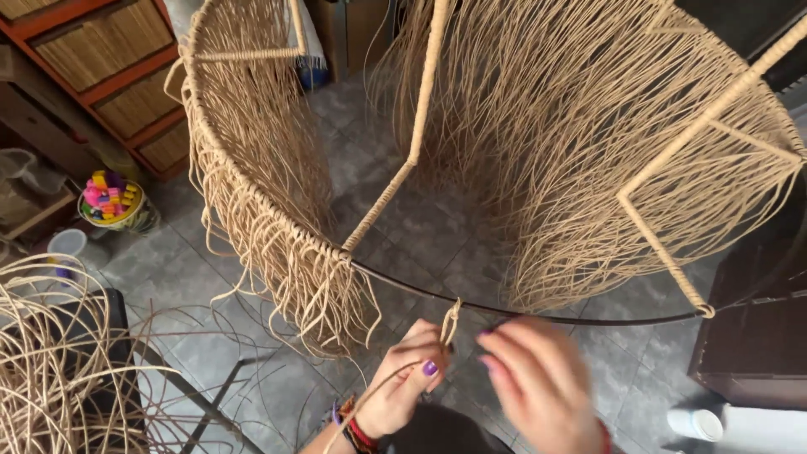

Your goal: Weaving individual straw strands onto a large metal frame to create a decorative structure.

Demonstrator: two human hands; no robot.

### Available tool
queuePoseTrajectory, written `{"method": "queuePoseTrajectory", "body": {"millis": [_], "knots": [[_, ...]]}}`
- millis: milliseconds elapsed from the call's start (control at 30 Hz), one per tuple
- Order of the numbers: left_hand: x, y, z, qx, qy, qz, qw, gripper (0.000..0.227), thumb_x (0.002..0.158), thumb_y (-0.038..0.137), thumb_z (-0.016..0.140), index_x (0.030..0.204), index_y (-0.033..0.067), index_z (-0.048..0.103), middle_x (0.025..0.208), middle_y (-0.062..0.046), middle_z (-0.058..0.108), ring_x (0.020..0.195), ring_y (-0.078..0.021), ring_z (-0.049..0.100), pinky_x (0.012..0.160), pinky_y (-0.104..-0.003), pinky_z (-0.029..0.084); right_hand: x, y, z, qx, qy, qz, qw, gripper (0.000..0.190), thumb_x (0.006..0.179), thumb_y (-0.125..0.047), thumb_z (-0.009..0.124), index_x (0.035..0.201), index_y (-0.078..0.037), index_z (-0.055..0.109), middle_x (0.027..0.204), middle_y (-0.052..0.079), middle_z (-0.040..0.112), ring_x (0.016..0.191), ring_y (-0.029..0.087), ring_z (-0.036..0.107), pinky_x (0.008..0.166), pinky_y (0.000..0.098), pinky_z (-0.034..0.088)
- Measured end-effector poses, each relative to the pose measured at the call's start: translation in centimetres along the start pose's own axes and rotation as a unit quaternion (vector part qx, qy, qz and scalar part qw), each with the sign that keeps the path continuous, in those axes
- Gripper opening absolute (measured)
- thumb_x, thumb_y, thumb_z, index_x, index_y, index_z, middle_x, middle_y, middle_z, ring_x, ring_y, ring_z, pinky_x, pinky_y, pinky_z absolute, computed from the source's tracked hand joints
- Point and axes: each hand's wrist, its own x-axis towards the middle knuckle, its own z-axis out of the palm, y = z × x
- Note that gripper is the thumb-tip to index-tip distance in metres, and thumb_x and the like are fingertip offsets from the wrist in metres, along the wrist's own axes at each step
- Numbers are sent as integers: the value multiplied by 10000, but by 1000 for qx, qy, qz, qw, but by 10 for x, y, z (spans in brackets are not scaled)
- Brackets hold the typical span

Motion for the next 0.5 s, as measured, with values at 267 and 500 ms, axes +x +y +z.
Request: {"method": "queuePoseTrajectory", "body": {"millis": [267,500], "knots": [[-4,15,-20,153,-47,43,986,471,1123,326,310,770,28,404,752,-82,462,720,-274,442,700,-402,388,25,28,2,-36,-11,4,999,109,944,-238,743,916,-136,717,769,-21,645,641,173,602,585,333,465],[-37,-25,-88,332,128,3,935,426,1089,254,335,758,83,543,748,-54,556,743,-229,519,734,-378,427,-5,54,0,-25,-5,14,1000,108,926,-219,743,918,-112,727,802,-7,682,683,170,622,666,322,500]]}}
